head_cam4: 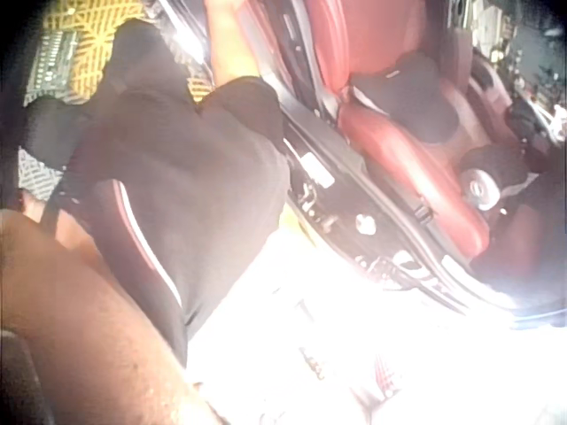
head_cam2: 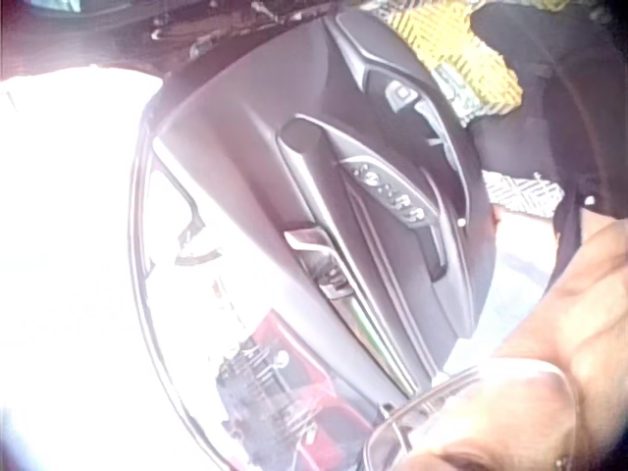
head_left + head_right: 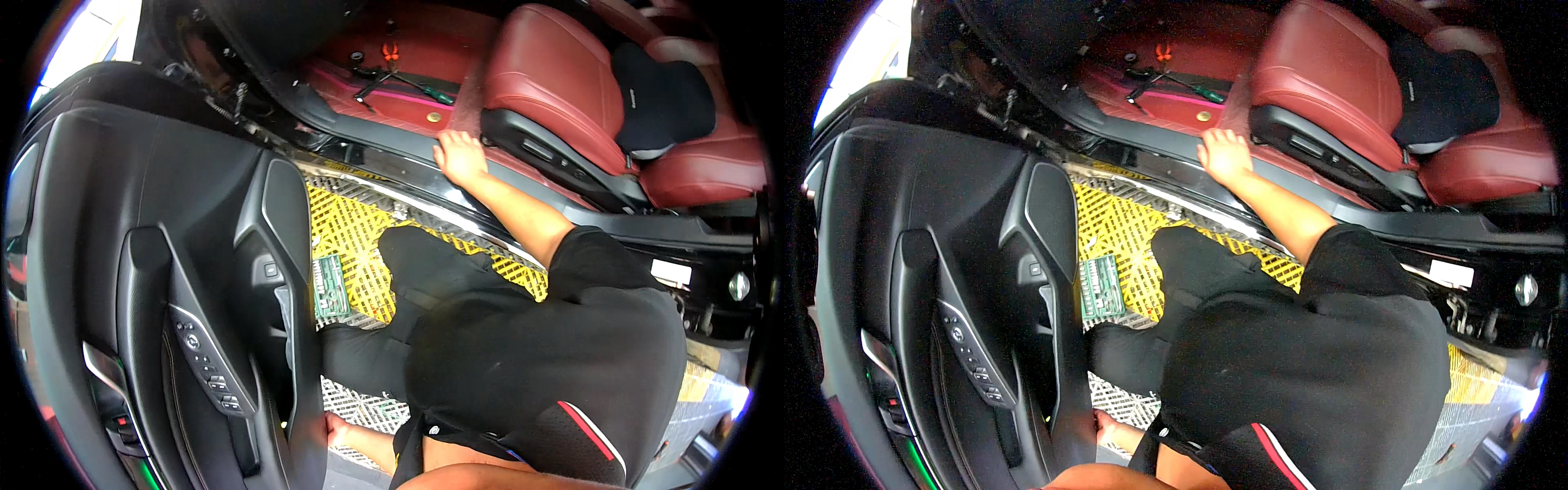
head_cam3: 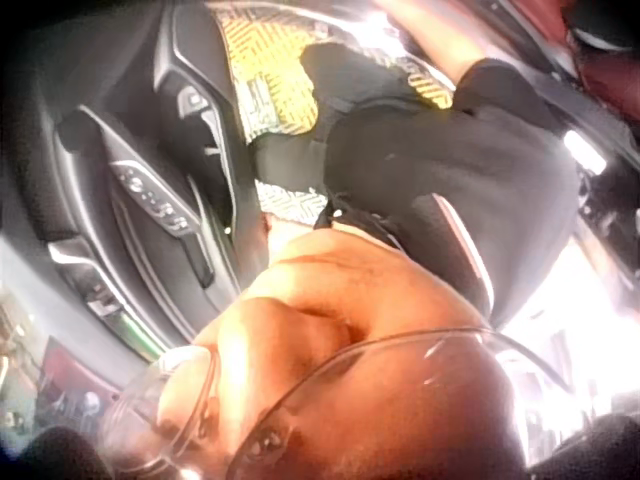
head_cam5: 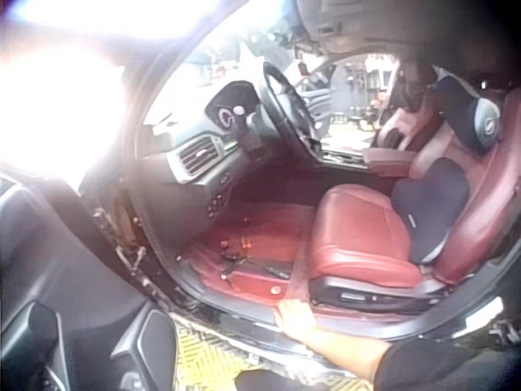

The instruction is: The person removes a control panel from the interior car door using a screwdriver, disconnects the wiring, and then reconnects the wiring before snapping the panel back into place.

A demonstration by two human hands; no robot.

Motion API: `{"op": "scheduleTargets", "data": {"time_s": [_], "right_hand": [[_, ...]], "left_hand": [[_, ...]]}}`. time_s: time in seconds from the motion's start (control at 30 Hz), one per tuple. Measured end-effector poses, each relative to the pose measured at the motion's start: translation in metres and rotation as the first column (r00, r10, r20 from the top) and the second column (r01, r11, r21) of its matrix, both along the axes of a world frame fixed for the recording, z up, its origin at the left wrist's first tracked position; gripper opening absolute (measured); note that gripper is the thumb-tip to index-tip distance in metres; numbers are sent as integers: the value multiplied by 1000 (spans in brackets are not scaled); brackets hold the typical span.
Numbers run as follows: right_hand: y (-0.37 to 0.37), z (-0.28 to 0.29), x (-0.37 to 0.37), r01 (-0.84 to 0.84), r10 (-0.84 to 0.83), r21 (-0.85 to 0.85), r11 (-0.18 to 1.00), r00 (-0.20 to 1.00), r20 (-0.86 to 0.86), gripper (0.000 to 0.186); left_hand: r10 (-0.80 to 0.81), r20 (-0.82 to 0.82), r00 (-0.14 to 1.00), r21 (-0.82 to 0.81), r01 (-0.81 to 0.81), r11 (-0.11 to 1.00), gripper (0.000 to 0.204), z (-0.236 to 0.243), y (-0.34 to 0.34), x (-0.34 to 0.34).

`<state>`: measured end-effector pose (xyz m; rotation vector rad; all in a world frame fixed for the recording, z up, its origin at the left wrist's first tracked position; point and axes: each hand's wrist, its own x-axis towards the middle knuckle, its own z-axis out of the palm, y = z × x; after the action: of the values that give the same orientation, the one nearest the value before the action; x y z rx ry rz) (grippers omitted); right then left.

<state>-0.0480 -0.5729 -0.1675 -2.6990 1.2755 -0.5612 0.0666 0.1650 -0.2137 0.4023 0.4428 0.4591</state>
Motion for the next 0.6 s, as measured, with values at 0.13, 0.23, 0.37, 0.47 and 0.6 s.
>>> {"op": "scheduleTargets", "data": {"time_s": [0.13, 0.23, 0.37, 0.47, 0.6], "right_hand": [[-8, 0, -15, 41, -41, -4, 999, 999, -22, 37], [-5, -1, -13, 35, -35, 0, 999, 999, 10, 37], [-6, -1, -22, 51, -51, -2, 999, 999, 18, 36], [-1, 3, -10, 31, -32, 14, 999, 998, 48, 35], [2, 3, -3, 16, -17, 23, 1000, 998, 57, 35]], "left_hand": [[-9, 1, 1000, -35, 9, 999, 25, -38, 21, 19], [-15, -16, 1000, -67, 14, 998, 29, -40, 20, 17], [-14, -138, 990, -149, -7, 989, 34, -62, 8, 6], [33, -201, 979, -259, -86, 962, 38, -84, 25, 6], [-290, 222, 931, -41, 306, 951, 24, -62, 20, 16]]}}
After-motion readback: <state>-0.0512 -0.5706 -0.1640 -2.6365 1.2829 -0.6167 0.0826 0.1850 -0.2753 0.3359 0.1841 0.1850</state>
